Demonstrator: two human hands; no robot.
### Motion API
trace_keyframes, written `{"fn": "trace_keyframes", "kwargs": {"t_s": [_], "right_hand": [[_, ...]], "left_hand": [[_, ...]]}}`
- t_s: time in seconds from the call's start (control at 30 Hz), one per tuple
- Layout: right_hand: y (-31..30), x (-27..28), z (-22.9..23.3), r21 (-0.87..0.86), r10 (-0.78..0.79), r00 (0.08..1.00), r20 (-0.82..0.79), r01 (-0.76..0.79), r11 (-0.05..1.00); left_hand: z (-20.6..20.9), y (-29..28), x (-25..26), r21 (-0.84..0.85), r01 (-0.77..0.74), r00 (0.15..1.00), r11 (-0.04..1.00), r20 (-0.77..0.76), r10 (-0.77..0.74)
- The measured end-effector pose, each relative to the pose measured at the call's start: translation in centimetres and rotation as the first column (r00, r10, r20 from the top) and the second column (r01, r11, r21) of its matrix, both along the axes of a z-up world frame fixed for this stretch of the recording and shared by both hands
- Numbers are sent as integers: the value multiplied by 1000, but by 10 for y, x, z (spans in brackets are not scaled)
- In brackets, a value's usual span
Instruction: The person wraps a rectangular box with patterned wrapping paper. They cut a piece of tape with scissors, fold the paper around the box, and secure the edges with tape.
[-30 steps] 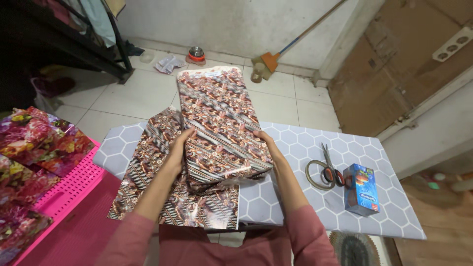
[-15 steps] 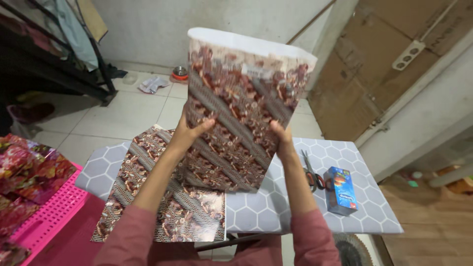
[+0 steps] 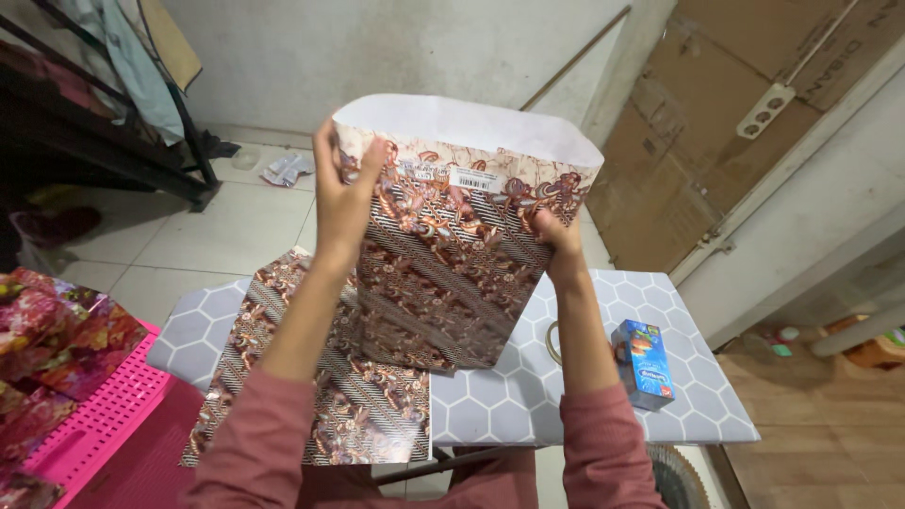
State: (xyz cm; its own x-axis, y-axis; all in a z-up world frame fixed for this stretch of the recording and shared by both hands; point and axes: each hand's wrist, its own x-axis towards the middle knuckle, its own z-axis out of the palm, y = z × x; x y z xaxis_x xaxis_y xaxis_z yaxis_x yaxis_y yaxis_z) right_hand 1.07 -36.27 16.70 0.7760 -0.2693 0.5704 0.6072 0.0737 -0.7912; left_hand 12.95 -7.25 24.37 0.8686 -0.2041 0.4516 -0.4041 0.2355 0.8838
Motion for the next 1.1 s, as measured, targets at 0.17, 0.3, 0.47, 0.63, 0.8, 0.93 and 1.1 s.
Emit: {"fn": "trace_keyframes", "kwargs": {"t_s": [0.17,0.3,0.47,0.63,0.8,0.93,1.1], "right_hand": [[-2,-2,-56,-101,-119,963,-243,97,990],[-1,-8,-115,-117,-54,967,-249,25,993],[18,-29,-155,-94,-54,925,-376,19,995],[59,-24,-148,73,-205,956,-212,225,972],[77,5,-135,263,-193,947,-258,262,929],[87,23,-139,463,-149,979,-142,198,864],[128,34,-139,772,-14,990,-137,116,626]], "left_hand": [[-76,7,-15,157,-8,990,988,-141,30],[-169,1,-20,163,41,995,986,-98,-25],[-234,15,-12,325,119,982,938,-179,-62],[-197,7,-9,319,99,953,943,-304,3],[-163,6,-53,281,-372,925,885,35,378],[-190,18,-124,135,-255,794,958,-537,287],[-222,4,-124,-221,0,790,975,-598,-135]]}}
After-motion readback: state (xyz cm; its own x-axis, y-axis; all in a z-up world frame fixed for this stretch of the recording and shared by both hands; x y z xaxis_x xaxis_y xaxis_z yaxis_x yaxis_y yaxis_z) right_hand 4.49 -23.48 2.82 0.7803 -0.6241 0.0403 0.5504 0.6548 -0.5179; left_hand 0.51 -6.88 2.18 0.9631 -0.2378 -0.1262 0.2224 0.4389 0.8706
